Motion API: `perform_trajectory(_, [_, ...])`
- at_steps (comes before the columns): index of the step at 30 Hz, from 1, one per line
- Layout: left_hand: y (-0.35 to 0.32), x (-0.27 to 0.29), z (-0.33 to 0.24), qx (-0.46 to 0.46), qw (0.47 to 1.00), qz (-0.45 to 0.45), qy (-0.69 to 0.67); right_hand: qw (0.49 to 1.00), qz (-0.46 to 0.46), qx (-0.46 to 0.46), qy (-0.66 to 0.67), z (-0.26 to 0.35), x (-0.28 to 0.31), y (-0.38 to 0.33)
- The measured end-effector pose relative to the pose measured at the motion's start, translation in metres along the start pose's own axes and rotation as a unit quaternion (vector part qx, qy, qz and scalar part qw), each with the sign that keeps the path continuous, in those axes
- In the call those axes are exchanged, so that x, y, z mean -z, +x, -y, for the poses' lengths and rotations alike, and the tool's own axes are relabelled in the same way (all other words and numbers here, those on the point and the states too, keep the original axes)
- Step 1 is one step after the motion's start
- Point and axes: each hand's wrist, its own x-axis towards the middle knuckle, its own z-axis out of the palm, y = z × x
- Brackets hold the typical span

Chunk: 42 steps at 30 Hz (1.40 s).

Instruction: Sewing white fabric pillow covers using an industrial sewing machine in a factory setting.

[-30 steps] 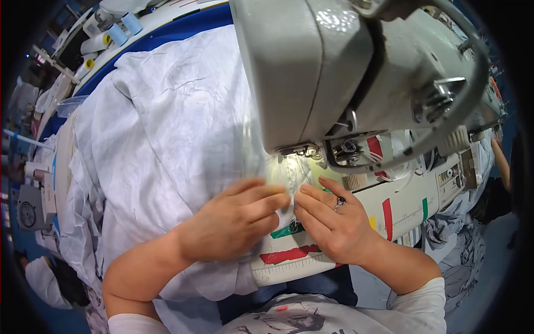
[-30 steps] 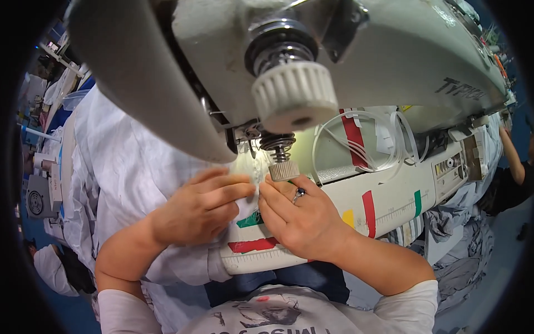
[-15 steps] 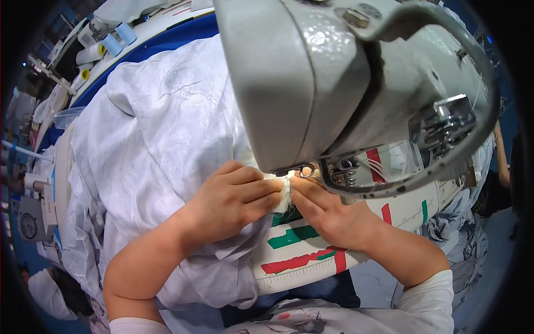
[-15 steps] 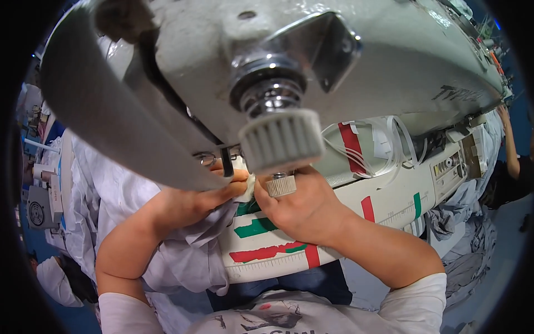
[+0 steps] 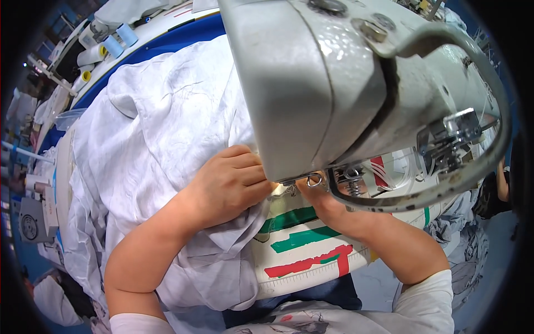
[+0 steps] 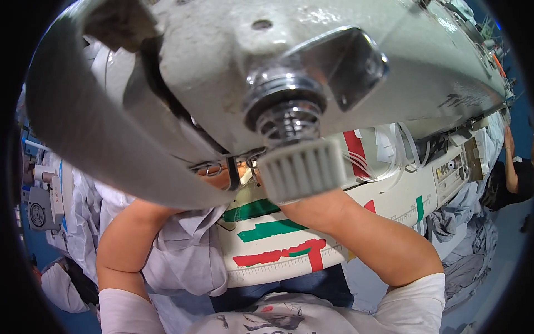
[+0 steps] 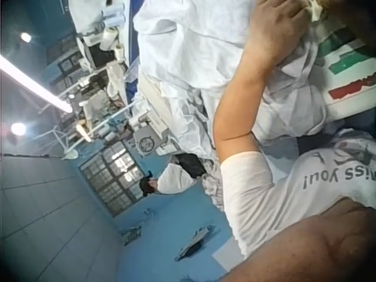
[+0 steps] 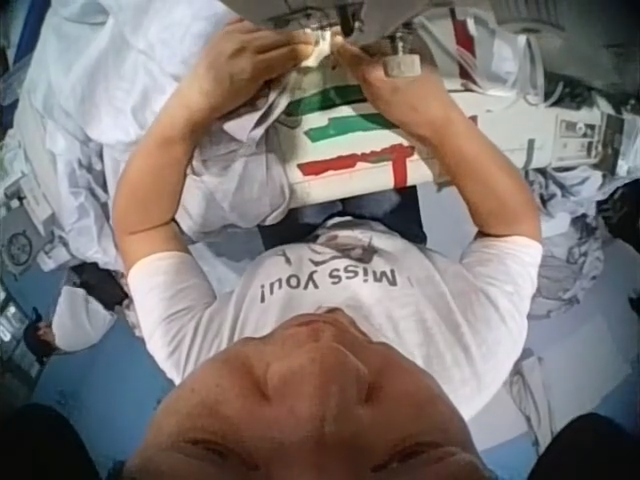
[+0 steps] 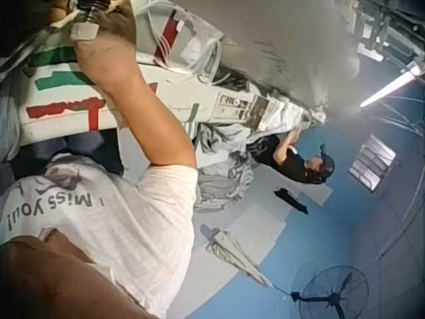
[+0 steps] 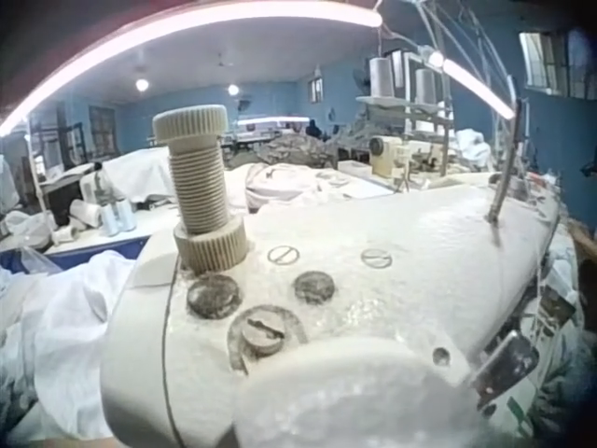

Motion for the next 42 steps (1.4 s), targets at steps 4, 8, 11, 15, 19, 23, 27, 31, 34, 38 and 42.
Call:
perform_trajectory(4, [0.008,0.013,-0.005,0.014,0.999,0.001,0.047,0.999,-0.03,-0.016,0.004,-0.002,0.001,0.003])
perform_trajectory(8, [0.009,0.019,-0.002,-0.014,0.997,-0.006,0.078,0.996,0.034,-0.078,0.004,-0.001,0.0,0.003])
perform_trajectory(11, [0.01,0.022,-0.006,-0.006,0.997,-0.005,0.08,0.996,0.012,-0.03,-0.081,-0.004,-0.008,-0.006])
perform_trajectory(15, [0.008,0.017,-0.006,0.014,0.998,-0.014,0.052,0.986,0.022,0.03,-0.165,-0.005,-0.007,-0.007])
perform_trajectory(19, [-0.001,0.011,-0.002,0.032,0.997,0.03,0.063,0.993,0.066,-0.093,0.017,0.007,0.008,-0.002])
perform_trajectory(23, [-0.028,0.023,-0.015,0.216,0.961,-0.027,0.17,0.996,-0.08,-0.049,0.002,0.023,0.028,-0.004])
perform_trajectory(27, [-0.083,0.039,-0.056,0.32,0.938,0.03,0.13,0.985,-0.082,-0.029,0.15,0.091,0.047,-0.049])
perform_trajectory(31, [-0.089,0.056,-0.146,0.343,0.931,0.125,0.028,0.842,0.147,-0.166,0.491,0.161,0.025,-0.105])
perform_trajectory(34, [-0.045,0.086,-0.149,0.42,0.826,0.294,-0.234,0.723,0.212,-0.333,0.567,0.165,-0.013,-0.125])
perform_trajectory(38, [-0.019,0.049,-0.071,0.239,0.967,0.08,0.035,0.369,0.09,-0.436,0.816,0.192,-0.034,-0.105])
perform_trajectory(42, [-0.077,0.058,0.005,0.444,0.835,0.152,0.287,0.417,0.164,-0.48,0.754,0.199,-0.001,-0.095])
